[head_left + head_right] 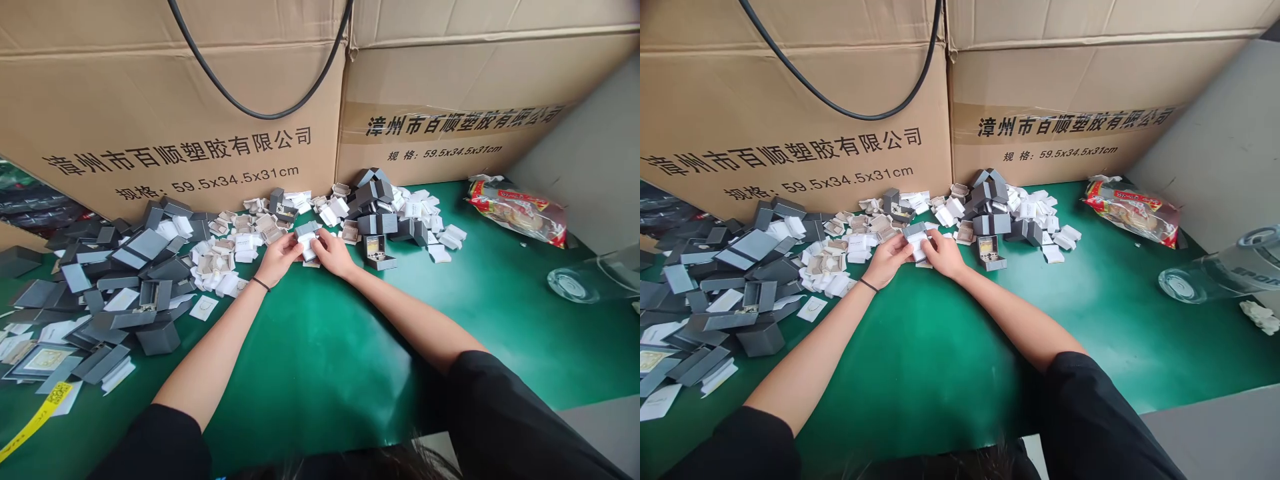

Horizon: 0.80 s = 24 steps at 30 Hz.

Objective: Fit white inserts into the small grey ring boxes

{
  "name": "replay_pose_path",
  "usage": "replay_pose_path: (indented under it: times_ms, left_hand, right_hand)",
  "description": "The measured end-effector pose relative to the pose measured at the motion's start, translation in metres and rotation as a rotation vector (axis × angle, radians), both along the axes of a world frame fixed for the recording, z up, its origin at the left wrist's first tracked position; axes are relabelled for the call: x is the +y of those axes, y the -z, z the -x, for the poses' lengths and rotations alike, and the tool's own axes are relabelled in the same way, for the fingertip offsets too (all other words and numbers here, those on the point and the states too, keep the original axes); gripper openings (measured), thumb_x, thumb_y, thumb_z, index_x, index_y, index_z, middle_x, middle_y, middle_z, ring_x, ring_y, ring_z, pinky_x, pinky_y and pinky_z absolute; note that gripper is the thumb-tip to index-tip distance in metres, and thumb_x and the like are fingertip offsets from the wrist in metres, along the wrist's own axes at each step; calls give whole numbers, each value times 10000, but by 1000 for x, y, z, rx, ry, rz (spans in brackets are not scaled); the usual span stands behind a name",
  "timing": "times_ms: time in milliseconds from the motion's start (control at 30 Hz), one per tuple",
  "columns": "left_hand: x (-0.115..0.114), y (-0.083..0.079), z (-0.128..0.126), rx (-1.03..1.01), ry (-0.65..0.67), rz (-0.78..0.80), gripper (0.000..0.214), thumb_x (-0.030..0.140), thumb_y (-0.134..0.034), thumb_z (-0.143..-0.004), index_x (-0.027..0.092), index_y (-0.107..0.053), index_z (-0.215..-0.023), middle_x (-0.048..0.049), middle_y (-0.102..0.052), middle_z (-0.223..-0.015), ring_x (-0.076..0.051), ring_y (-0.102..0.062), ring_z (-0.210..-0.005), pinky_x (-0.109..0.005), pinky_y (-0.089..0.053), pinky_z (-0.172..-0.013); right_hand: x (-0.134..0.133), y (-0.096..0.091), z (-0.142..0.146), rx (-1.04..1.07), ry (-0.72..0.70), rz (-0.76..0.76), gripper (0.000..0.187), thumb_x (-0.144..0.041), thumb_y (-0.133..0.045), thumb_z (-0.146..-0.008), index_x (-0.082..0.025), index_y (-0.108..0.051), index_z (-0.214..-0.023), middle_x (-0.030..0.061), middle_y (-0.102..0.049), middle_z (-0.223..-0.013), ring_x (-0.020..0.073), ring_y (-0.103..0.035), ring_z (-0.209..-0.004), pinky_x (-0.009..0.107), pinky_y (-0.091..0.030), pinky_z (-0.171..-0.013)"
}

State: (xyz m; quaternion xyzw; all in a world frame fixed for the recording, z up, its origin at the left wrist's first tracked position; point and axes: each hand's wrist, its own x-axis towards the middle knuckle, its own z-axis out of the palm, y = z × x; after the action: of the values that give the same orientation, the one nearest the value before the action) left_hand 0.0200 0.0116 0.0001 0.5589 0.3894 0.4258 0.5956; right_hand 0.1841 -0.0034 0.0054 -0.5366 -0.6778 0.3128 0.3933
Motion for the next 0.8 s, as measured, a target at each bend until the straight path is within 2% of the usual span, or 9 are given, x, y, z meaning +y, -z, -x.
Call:
replay_pose_path:
  times_ms: [333, 467, 567, 700, 800]
  left_hand:
    - [0, 2, 4, 0, 16, 17, 479, 431, -667, -748, 143, -592, -1124, -107, -649, -1075, -237, -623, -947, -344, -532, -797]
    - [-3, 0, 5, -78, 14, 30, 503, 430, -682, -733, 151, -589, -1140, -106, -645, -1109, -245, -617, -973, -371, -514, -837]
    - [-3, 1, 5, -125, 16, 51, 475, 419, -697, -719, 155, -615, -1106, -92, -659, -1078, -239, -614, -968, -382, -496, -863]
    - [-1, 5, 4, -165, -69, 59, 413, 424, -685, -720, 153, -661, -1031, -72, -674, -996, -227, -601, -954, -384, -484, -867]
    - [-2, 4, 3, -137, -81, 58, 425, 417, -686, -714, 152, -668, -1046, -72, -675, -975, -223, -606, -917, -383, -491, -843]
  right_hand:
    - [1, 1, 4, 34, 16, 24, 194, -366, -403, -883, -210, -518, -889, -49, -555, -529, 130, -560, -482, 238, -413, -527]
    - [-1, 2, 2, 172, -46, 73, 254, -428, -451, -859, -219, -511, -991, -31, -596, -652, 128, -580, -495, 252, -461, -513]
    - [-3, 4, 1, 241, -85, 55, 315, -457, -505, -829, -229, -490, -1046, -16, -601, -740, 134, -594, -569, 259, -492, -523]
    - [-3, 6, 1, 276, -102, 64, 304, -463, -498, -835, -244, -469, -1045, -39, -544, -685, 124, -571, -559, 268, -515, -542]
    - [-2, 6, 2, 300, -121, 82, 277, -472, -466, -849, -239, -476, -998, -48, -509, -647, 112, -539, -518, 262, -516, -519]
